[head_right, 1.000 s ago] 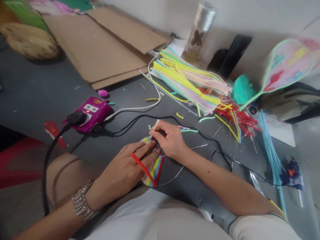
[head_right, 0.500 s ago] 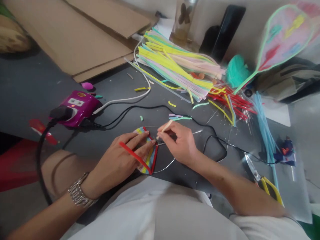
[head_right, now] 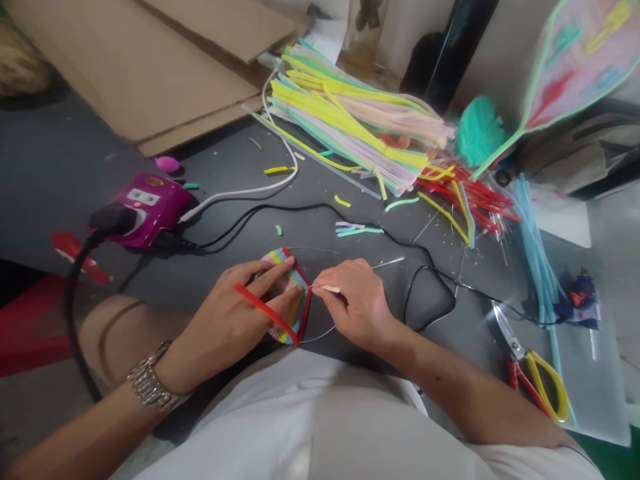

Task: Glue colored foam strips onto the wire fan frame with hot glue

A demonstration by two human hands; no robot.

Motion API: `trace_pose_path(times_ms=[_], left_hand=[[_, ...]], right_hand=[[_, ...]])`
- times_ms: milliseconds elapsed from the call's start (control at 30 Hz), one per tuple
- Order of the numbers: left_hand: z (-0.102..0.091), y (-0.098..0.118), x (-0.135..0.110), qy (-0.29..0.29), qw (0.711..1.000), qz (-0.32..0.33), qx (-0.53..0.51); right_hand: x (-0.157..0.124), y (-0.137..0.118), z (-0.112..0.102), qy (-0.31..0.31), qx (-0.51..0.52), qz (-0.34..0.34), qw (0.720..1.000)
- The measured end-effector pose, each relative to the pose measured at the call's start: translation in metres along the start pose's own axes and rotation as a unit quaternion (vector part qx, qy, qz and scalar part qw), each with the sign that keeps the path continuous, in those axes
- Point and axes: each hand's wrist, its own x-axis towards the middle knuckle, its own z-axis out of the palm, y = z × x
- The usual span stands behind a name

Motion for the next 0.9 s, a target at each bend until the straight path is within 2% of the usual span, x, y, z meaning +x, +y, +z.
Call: trace_pose_path(times_ms=[100, 167, 400, 567, 733, 900], left_hand=[[0.000, 0.000, -0.001, -0.025, 0.998, 0.008, 0.053], [-0.001, 0.001, -0.001, -0.018, 0.998, 0.016, 0.066], [-0.009, 0.007, 0.003, -0.011, 0.997, -0.005, 0.078], [-0.007, 0.009, 0.003, -0.014, 0.998, -0.016, 0.062], [-0.007, 0.011, -0.007, 0.052, 0.998, -0.025, -0.025], [-0.014, 0.019, -0.010, 0.060, 0.989, -0.031, -0.135]], right_hand=[[0.002, -0.001, 0.000, -0.018, -0.008, 0.000, 1.000], [0.004, -0.001, -0.001, -0.027, -0.016, -0.006, 0.999], [0.006, 0.000, -0.001, -0.052, -0.054, -0.046, 0.996], [0.004, 0.003, 0.000, -0.052, -0.060, -0.056, 0.995], [0.002, 0.006, 0.002, -0.042, -0.045, -0.049, 0.997], [0.003, 0.006, 0.002, -0.053, -0.042, -0.023, 0.997]])
